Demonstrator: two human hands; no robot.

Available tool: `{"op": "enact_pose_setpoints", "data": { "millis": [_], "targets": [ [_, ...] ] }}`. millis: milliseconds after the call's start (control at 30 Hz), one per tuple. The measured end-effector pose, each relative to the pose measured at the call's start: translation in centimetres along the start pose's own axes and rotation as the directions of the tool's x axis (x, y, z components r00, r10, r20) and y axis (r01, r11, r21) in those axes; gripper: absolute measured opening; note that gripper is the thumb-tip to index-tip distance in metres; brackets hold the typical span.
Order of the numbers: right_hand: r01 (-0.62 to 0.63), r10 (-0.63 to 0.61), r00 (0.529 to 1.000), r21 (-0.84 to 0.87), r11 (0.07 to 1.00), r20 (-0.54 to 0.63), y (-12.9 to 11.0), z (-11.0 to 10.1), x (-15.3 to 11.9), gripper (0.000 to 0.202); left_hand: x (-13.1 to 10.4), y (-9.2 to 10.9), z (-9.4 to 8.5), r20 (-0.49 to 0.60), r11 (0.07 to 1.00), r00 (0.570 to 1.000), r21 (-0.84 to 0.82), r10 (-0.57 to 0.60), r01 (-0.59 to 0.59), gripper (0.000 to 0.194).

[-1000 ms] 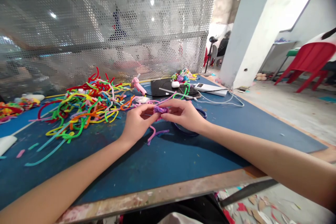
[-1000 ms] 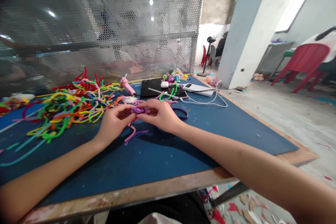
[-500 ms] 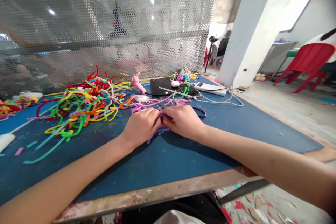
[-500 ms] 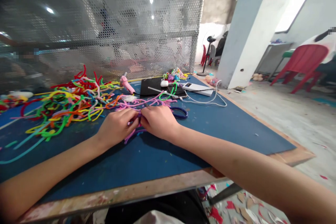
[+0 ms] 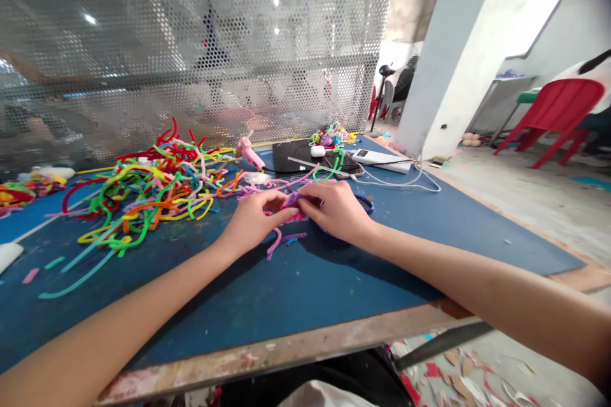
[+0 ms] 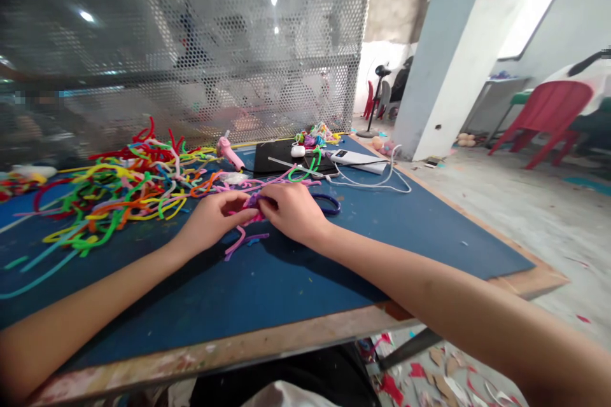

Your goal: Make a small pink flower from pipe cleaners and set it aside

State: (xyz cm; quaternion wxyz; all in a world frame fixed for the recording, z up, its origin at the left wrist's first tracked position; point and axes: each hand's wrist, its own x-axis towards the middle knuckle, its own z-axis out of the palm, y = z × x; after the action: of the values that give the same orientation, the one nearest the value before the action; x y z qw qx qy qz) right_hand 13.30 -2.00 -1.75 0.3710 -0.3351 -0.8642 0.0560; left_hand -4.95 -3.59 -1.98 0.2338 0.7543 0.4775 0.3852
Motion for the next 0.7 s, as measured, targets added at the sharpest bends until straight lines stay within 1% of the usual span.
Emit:
{"op": "enact_pose_setpoints", "data": {
  "millis": [67,133,233,333,467,600,700],
  "targets": [
    [-0.003,0.003,1.0,-0.009,1.0,-0.004,-0.1,0.1,0.0,0.018,0.1,-0.3,0.0,0.046,0.999,0.998,-0.023,-0.038,0.039,0.027],
    [-0.012,0.012,1.0,-0.023,1.0,0.01,-0.1,0.2,0.1,0.017,0.2,-0.6,-0.1,0.042,0.999,0.998,-0.003,-0.04,0.04,0.025],
    [-0.046,0.047,0.996,-0.022,0.999,0.077,-0.1,0.2,0.0,0.015,0.0,-0.5,-0.1,0.029,0.996,1.0,0.091,-0.001,-0.002,0.017],
    [-0.076,0.08,0.984,-0.03,0.997,0.159,-0.1,0.2,0.0,0.014,-0.2,0.0,-0.2,0.046,0.98,0.997,0.184,0.062,-0.07,0.011],
    [-0.06,0.077,0.972,-0.086,0.995,0.223,0.0,0.3,0.1,0.012,-0.2,0.4,-0.4,0.07,0.959,0.99,0.25,0.119,-0.133,0.01],
    [-0.041,0.066,0.97,-0.109,0.993,0.235,0.2,0.3,0.1,0.012,-0.1,0.2,-0.3,0.069,0.961,0.991,0.245,0.117,-0.131,0.012],
    [-0.045,0.074,0.97,-0.129,0.991,0.233,0.3,0.1,0.0,0.014,-0.1,-0.5,0.0,0.046,0.978,0.995,0.186,0.083,-0.09,0.01]
  ]
}}
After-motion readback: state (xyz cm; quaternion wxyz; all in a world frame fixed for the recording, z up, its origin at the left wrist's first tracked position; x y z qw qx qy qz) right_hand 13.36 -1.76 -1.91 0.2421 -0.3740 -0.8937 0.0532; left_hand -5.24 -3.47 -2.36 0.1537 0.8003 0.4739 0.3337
